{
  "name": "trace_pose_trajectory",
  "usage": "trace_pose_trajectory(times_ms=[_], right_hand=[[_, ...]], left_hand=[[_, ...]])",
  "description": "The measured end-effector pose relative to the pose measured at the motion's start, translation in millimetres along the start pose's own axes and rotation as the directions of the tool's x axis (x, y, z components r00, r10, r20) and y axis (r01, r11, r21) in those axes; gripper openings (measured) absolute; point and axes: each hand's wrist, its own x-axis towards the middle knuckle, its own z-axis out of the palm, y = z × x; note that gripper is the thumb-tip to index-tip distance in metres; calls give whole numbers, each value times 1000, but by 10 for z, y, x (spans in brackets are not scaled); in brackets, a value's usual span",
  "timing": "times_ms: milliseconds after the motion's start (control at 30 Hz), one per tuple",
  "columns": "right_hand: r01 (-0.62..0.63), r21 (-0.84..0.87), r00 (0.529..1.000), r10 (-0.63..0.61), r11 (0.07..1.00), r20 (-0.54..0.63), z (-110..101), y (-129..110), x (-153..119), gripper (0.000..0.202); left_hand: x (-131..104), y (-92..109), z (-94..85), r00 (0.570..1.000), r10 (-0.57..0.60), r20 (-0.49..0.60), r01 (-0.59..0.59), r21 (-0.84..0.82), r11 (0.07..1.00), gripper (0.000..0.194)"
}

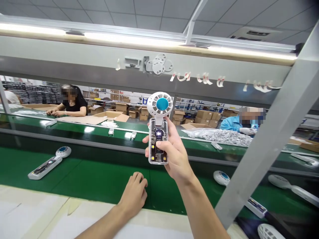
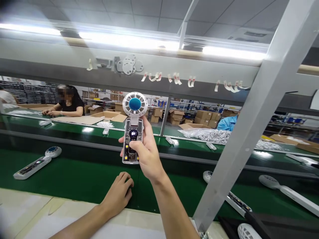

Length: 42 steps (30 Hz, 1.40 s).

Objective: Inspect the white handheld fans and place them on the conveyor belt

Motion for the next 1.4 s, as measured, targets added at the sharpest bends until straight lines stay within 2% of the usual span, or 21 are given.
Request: trace_pose_trajectory(times_ms=[267,467,967,1167,1233,1333,1367,1400], right_hand=[[-40,-12,999,40,999,24,-6,-77,-17,88],[-44,-11,999,44,999,15,-10,-85,-26,78],[-39,-19,999,39,999,16,2,-114,-46,78],[-6,-16,998,5,1000,-57,67,-126,-62,75],[7,19,992,-5,1000,-127,75,-134,-46,70],[-131,171,981,152,977,-121,31,-188,-23,50],[-159,176,976,181,972,-121,0,-219,-34,45],[-141,127,976,159,982,-150,-36,-252,-60,41]], left_hand=[[-19,8,-15,1000,-17,15,18,-20,1000,26],[-12,22,-18,999,-38,19,39,-27,999,27],[-3,18,-8,999,-38,9,39,-60,997,27],[-16,20,-16,999,-46,18,47,-55,997,27],[-14,21,-16,999,-48,21,49,-54,997,27],[-2,24,-12,999,-46,24,48,-58,997,24],[1,27,-14,999,-45,26,46,-56,997,24],[2,31,-17,999,-44,28,45,-52,998,23]])
